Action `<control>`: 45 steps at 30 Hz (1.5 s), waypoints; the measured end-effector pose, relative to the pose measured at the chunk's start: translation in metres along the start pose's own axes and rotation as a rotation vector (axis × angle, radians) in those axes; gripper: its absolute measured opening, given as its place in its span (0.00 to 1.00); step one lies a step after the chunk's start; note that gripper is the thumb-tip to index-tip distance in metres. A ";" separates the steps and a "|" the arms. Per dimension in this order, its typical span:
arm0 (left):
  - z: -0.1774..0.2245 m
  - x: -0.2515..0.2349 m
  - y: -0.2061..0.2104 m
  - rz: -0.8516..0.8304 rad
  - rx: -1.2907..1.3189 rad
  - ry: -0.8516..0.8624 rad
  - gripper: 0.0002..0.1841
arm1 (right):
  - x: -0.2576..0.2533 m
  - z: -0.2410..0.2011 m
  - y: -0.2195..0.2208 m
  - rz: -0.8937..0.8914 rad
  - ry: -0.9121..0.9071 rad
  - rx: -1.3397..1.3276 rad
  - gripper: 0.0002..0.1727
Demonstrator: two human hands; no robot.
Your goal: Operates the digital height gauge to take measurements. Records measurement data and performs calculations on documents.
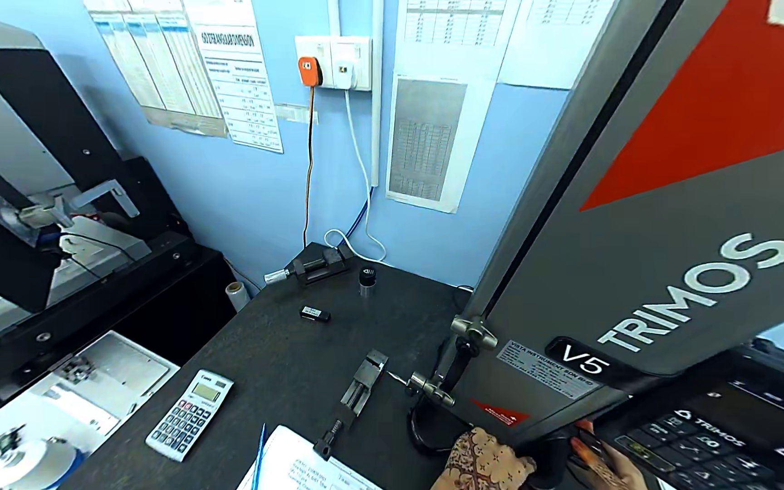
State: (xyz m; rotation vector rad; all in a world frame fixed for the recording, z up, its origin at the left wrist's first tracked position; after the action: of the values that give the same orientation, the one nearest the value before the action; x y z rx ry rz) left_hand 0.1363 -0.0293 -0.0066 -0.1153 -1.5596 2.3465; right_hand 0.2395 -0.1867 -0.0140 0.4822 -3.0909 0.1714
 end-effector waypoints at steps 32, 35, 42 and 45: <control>-0.005 0.022 -0.008 -0.058 0.067 -0.015 0.32 | 0.008 0.006 0.003 -0.046 0.048 0.074 0.30; -0.001 0.027 -0.018 -0.136 0.082 -0.053 0.33 | 0.014 0.001 0.005 -0.053 0.026 0.139 0.34; -0.010 0.014 0.004 0.076 0.036 -0.035 0.34 | 0.016 0.002 0.004 -0.091 -0.034 0.201 0.40; -0.009 0.017 0.004 0.110 0.045 -0.049 0.35 | 0.018 0.003 0.005 -0.090 -0.059 0.232 0.41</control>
State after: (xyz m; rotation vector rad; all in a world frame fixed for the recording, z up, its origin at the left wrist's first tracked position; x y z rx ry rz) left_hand 0.1216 -0.0174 -0.0116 -0.1371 -1.5591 2.4846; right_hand 0.2211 -0.1879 -0.0167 0.6417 -3.1126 0.5270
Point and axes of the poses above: each hand's wrist, its own x-axis away from the middle knuckle, its own y-axis out of the palm, z = x × y, the point moved 9 cm from there along -x, towards the middle knuckle, and after that the axes turned 2 degrees about -z, right-handed, at the moved point
